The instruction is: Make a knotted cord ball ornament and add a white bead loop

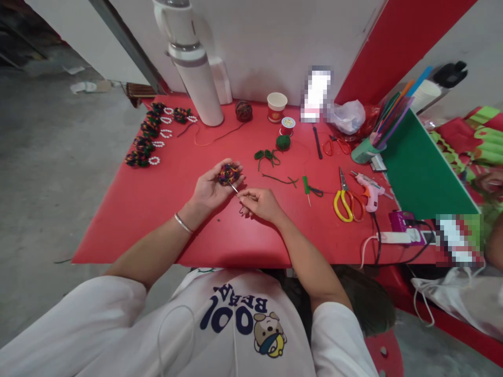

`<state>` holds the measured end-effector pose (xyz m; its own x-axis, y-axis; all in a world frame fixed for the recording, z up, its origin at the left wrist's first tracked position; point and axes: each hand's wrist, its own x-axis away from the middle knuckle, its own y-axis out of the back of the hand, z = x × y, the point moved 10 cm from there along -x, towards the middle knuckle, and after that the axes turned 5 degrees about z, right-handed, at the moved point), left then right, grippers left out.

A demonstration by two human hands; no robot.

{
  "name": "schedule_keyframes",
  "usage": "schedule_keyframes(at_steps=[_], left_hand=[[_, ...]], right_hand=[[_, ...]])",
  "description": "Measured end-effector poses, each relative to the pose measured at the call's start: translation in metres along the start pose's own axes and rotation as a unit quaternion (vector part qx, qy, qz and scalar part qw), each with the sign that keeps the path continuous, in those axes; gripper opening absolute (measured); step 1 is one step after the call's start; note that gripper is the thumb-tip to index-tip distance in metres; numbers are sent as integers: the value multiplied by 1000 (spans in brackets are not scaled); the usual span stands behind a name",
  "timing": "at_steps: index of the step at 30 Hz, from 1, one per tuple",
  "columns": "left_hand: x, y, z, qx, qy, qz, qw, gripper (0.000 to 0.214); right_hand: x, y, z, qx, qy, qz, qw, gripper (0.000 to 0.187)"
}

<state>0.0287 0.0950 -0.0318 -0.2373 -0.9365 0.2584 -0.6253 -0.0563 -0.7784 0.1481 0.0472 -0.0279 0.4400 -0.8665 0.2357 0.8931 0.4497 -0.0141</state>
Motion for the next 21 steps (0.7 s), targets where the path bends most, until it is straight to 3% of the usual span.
schedule_keyframes(at_steps=[11, 21], left_hand=[[1, -2, -2, -20, -38, 1, 999, 15], [1, 5, -2, 24, -8, -33, 999, 18]], right_hand=[[-2, 0, -7, -1, -25, -8, 1000, 26], [0, 1, -3, -13, -8, -6, 1000, 30]])
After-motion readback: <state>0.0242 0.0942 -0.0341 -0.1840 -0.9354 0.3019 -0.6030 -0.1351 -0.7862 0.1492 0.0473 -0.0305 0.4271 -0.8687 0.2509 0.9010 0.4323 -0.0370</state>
